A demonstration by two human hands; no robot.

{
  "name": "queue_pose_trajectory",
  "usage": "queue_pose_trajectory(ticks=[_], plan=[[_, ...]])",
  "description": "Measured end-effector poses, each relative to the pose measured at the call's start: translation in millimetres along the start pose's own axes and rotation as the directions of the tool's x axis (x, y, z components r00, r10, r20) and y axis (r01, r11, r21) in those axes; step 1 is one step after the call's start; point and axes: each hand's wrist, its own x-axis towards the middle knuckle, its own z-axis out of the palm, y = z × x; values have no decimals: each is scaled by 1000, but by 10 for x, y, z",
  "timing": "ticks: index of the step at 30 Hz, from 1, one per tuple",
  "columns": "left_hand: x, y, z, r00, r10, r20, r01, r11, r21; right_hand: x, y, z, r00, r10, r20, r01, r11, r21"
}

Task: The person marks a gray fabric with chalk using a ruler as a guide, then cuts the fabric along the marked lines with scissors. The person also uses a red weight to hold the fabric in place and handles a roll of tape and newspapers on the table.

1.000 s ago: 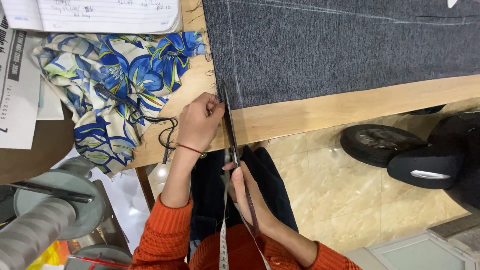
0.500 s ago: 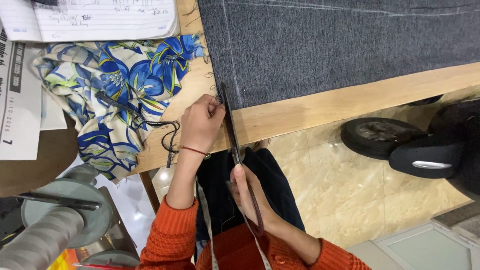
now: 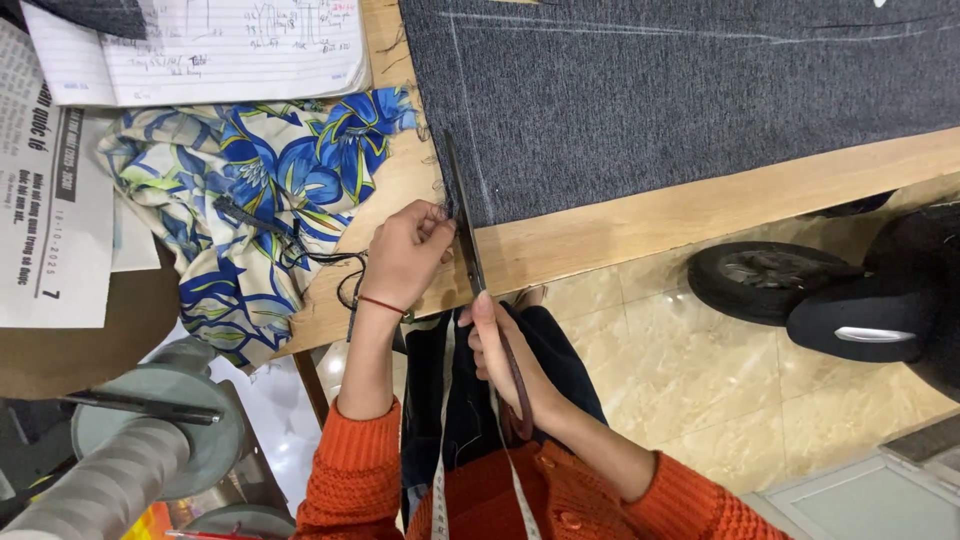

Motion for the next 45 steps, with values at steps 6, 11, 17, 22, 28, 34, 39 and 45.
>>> queue_pose_trajectory(ticks=[6,11,17,22,28,34,39,45], plan=[[32,-52,-15,999,3,45,-2,999,-38,63,70,-18,999,-22,33,21,999,30],[58,-97,-23,997,-3,73,9,996,-84,49,-30,42,1000,12,15,-12,1000,0],[44,-86,-71,995,-12,97,30,983,-181,216,-343,139,999,5,38,-6,1000,27],[53,-84,-85,994,8,107,10,986,-165,245,-433,157,998,39,41,-39,999,5],[229,133,-28,975,137,-172,-122,988,94,280,-396,142,1000,21,-12,-22,999,-44],[646,109,185,824,324,-464,-237,942,236,243,-445,157,998,66,-6,-66,997,34],[727,58,134,872,256,-416,-189,962,196,314,-518,135,998,47,-36,-48,998,-42],[703,106,17,921,175,-347,-153,984,92,363,-845,201,999,-6,31,10,993,-122]])
